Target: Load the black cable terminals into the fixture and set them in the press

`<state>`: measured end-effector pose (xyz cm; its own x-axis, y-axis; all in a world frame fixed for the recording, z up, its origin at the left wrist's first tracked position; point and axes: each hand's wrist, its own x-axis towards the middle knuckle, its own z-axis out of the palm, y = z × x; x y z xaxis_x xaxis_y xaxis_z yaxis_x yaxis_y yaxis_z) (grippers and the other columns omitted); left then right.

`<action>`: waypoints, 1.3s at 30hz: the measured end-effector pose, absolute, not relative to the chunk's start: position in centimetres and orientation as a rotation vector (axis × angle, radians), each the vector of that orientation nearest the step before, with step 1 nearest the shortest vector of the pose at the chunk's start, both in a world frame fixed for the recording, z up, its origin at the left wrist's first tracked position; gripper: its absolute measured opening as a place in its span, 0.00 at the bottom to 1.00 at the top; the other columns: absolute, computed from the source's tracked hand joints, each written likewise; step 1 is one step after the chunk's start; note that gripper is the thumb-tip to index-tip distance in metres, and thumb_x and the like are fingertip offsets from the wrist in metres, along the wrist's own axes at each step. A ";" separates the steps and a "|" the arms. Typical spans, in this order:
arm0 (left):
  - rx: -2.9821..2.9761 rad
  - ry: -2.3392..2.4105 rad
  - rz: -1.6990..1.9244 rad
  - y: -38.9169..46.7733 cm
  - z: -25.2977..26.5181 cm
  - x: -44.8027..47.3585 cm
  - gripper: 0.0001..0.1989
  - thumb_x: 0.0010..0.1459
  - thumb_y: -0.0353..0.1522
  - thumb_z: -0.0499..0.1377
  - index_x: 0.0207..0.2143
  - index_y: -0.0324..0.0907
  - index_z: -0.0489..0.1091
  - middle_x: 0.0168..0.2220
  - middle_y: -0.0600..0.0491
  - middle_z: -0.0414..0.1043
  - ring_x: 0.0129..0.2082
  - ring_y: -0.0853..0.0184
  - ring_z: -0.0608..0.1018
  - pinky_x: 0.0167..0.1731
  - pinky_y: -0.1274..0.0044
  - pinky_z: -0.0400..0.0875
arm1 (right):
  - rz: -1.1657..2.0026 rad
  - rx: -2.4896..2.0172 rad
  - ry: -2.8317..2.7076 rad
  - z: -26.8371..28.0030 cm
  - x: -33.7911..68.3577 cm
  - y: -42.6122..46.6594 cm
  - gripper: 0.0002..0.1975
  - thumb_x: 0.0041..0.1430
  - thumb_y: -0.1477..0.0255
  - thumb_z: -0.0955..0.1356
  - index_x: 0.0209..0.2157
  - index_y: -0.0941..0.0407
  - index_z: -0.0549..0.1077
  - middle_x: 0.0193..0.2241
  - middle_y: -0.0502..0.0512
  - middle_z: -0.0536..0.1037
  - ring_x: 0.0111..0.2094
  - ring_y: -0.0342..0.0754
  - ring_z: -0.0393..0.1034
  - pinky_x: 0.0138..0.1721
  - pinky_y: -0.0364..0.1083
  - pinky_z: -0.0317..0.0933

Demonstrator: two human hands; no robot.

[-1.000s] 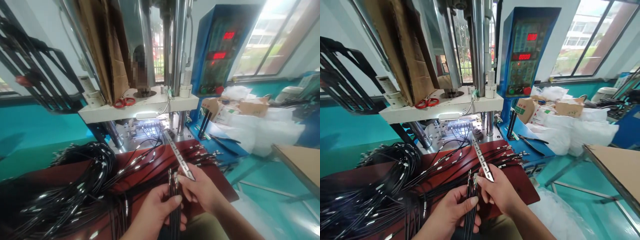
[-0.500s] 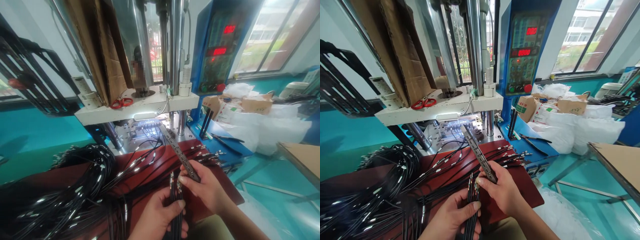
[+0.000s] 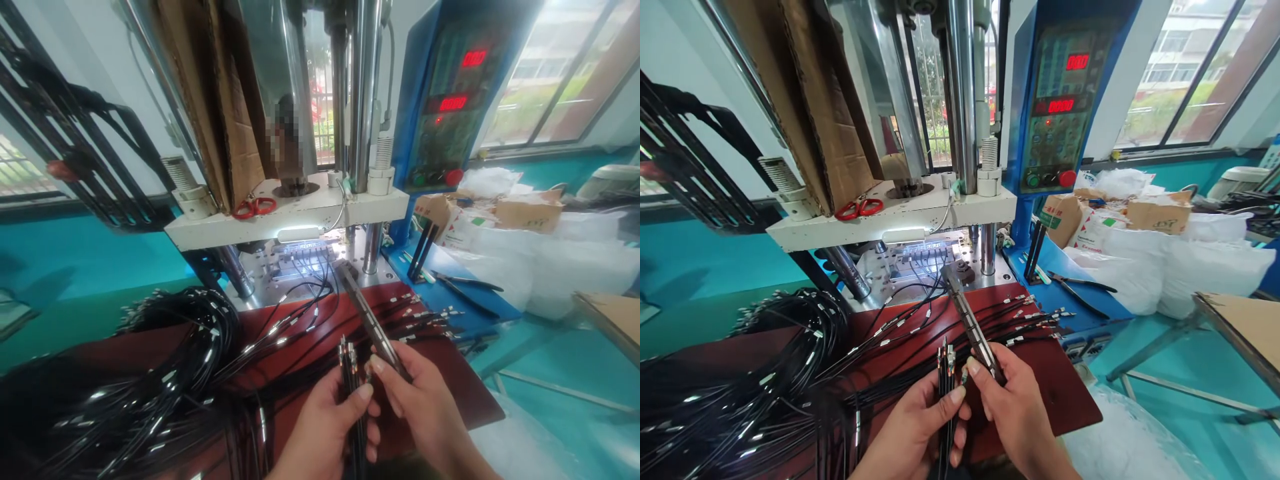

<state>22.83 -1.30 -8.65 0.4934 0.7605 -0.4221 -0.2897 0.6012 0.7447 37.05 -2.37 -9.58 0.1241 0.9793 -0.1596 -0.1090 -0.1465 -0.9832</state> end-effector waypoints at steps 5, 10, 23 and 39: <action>0.665 0.898 0.724 -1.3 -8.5 22.4 0.18 0.50 0.37 0.64 0.36 0.41 0.58 0.26 0.56 0.68 0.18 0.74 0.67 0.16 0.81 0.60 | 1.311 -1.202 -0.848 -10.2 37.4 -2.9 0.19 0.65 0.57 0.59 0.29 0.57 0.67 0.14 0.44 0.59 0.17 0.38 0.47 0.19 0.41 0.43; 0.654 0.943 0.677 -1.4 -7.9 22.8 0.17 0.50 0.36 0.65 0.38 0.38 0.63 0.23 0.58 0.64 0.17 0.76 0.64 0.16 0.81 0.56 | 1.378 -1.056 -0.749 -10.7 37.2 -3.0 0.17 0.65 0.60 0.59 0.34 0.58 0.69 0.15 0.44 0.59 0.18 0.38 0.47 0.20 0.41 0.43; 0.930 1.075 0.628 -1.2 -7.9 24.0 0.11 0.53 0.37 0.60 0.27 0.39 0.65 0.17 0.60 0.56 0.15 0.77 0.54 0.14 0.80 0.47 | 1.267 -1.178 -0.888 -10.7 36.9 -2.8 0.18 0.63 0.60 0.62 0.48 0.56 0.71 0.21 0.47 0.65 0.16 0.36 0.50 0.16 0.39 0.44; 0.951 1.124 0.635 -1.4 -7.1 24.3 0.11 0.53 0.37 0.59 0.26 0.39 0.64 0.13 0.62 0.53 0.12 0.78 0.54 0.14 0.81 0.45 | 1.288 -1.199 -0.942 -10.2 36.8 -2.8 0.18 0.64 0.61 0.61 0.48 0.55 0.71 0.24 0.50 0.68 0.17 0.36 0.51 0.15 0.39 0.45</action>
